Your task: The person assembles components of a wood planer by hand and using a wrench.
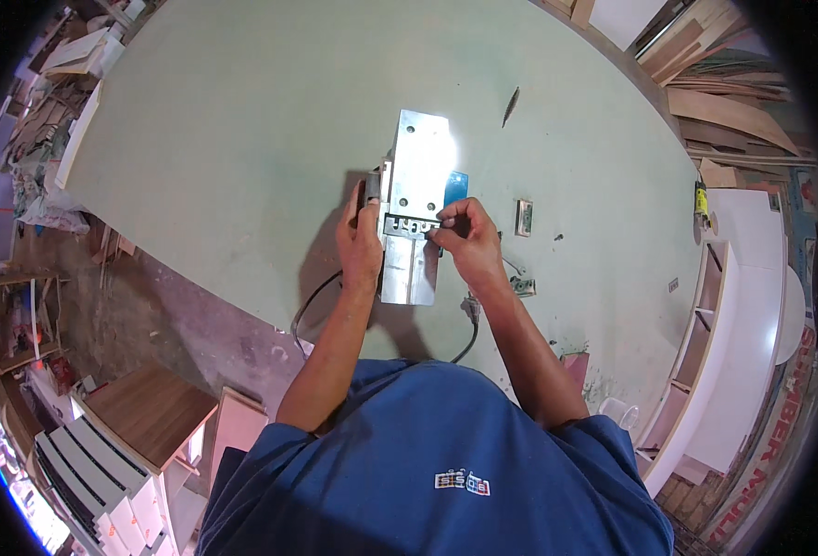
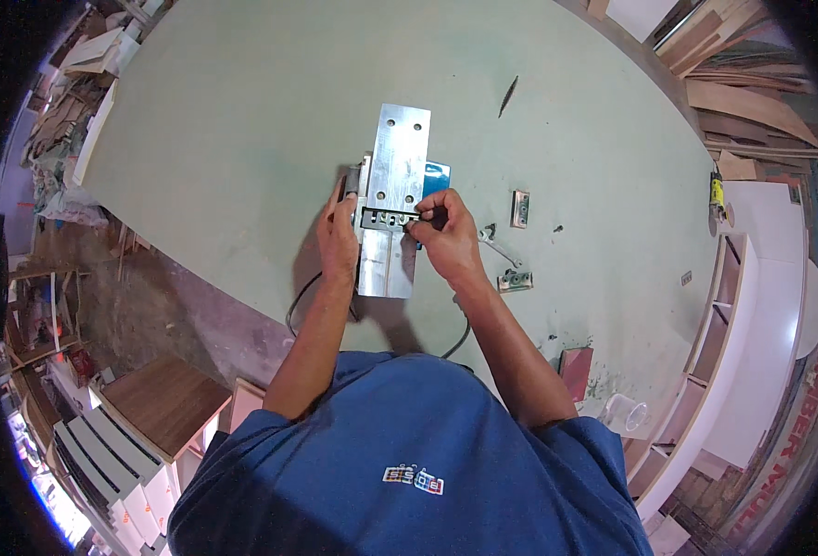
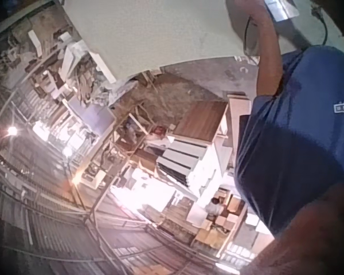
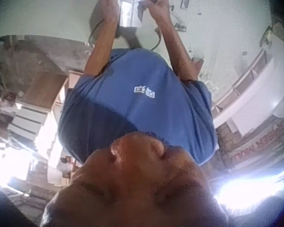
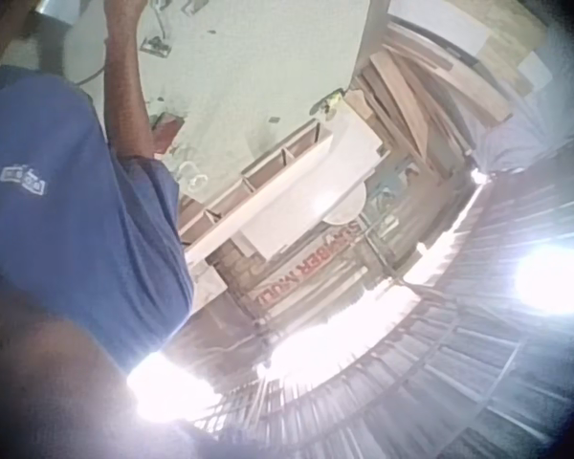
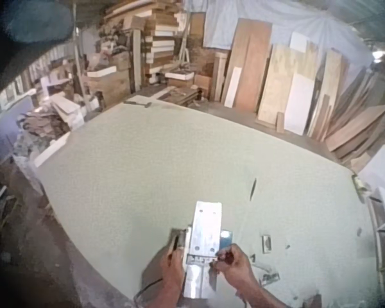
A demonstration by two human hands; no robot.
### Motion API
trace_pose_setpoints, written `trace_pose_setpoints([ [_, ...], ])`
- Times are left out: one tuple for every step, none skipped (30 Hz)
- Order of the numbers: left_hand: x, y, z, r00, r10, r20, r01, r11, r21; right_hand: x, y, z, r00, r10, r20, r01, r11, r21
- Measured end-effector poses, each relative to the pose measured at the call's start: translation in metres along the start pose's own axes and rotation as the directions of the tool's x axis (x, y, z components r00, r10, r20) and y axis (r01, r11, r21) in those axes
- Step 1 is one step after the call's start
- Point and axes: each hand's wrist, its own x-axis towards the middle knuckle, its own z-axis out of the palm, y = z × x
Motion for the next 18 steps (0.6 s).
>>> trace_pose_setpoints([
  [0.0, 0.005, 0.002, 1.0, 0.005, 0.001, -0.005, 1.0, 0.002, 0.001, 0.002, 0.001, 1.0, -0.004, 0.0, 0.004, 1.0, 0.004],
  [0.0, 0.01, 0.004, 0.998, -0.064, -0.013, 0.065, 0.996, 0.057, 0.003, 0.003, 0.001, 1.0, -0.017, -0.004, 0.018, 0.999, 0.036],
  [0.0, 0.015, 0.004, 0.991, -0.132, -0.035, 0.135, 0.985, 0.11, 0.003, 0.002, 0.003, 1.0, -0.03, -0.005, 0.031, 0.997, 0.068],
  [0.001, 0.014, 0.002, 0.991, -0.127, -0.036, 0.131, 0.985, 0.113, 0.002, 0.0, 0.004, 0.999, -0.034, -0.003, 0.034, 0.997, 0.072],
  [0.002, 0.012, -0.002, 0.98, -0.199, 0.004, 0.198, 0.976, 0.09, 0.002, -0.003, 0.004, 1.0, -0.011, -0.012, 0.012, 0.998, 0.056],
  [0.003, 0.012, -0.003, 0.96, -0.275, 0.048, 0.271, 0.96, 0.07, 0.002, -0.003, 0.004, 1.0, 0.016, -0.025, -0.015, 0.999, 0.038],
  [0.002, 0.011, -0.002, 0.96, -0.277, 0.05, 0.273, 0.959, 0.073, 0.003, -0.002, 0.003, 0.999, 0.017, -0.027, -0.016, 0.999, 0.039],
  [0.0, 0.009, 0.0, 0.978, -0.204, 0.047, 0.196, 0.971, 0.138, 0.005, 0.001, 0.002, 1.0, 0.009, -0.027, -0.007, 0.998, 0.066],
  [-0.002, 0.009, 0.002, 0.99, -0.13, 0.05, 0.117, 0.972, 0.204, 0.004, 0.003, 0.001, 1.0, 0.0, -0.028, 0.002, 0.995, 0.095],
  [-0.003, 0.008, 0.001, 0.99, -0.132, 0.052, 0.118, 0.971, 0.208, 0.004, 0.005, 0.001, 1.0, 0.002, -0.031, 0.001, 0.995, 0.097],
  [-0.003, 0.006, -0.001, 0.993, -0.101, 0.067, 0.085, 0.974, 0.211, 0.004, 0.006, 0.001, 1.0, -0.007, -0.027, 0.01, 0.991, 0.133],
  [-0.004, 0.005, -0.002, 0.994, -0.071, 0.079, 0.052, 0.976, 0.212, 0.005, 0.008, 0.001, 1.0, -0.015, -0.021, 0.019, 0.986, 0.167],
  [-0.004, 0.004, -0.003, 0.994, -0.072, 0.078, 0.054, 0.975, 0.214, 0.006, 0.01, 0.0, 1.0, -0.013, -0.02, 0.016, 0.986, 0.168],
  [-0.005, 0.004, -0.004, 0.993, -0.087, 0.081, 0.072, 0.983, 0.166, 0.007, 0.011, 0.0, 1.0, -0.016, -0.012, 0.018, 0.986, 0.167],
  [-0.006, 0.008, -0.003, 0.991, -0.101, 0.086, 0.091, 0.989, 0.119, 0.008, 0.012, 0.0, 1.0, -0.019, -0.007, 0.02, 0.986, 0.167],
  [-0.007, 0.013, -0.003, 0.991, -0.103, 0.086, 0.092, 0.988, 0.122, 0.009, 0.013, 0.001, 1.0, -0.016, -0.007, 0.017, 0.985, 0.169],
  [-0.008, 0.019, -0.004, 0.982, -0.161, 0.101, 0.147, 0.98, 0.133, 0.009, 0.014, 0.002, 1.0, -0.028, 0.001, 0.027, 0.984, 0.177],
  [-0.01, 0.028, -0.003, 0.969, -0.217, 0.115, 0.2, 0.969, 0.143, 0.009, 0.013, 0.003, 0.999, -0.041, 0.011, 0.038, 0.982, 0.185],
])
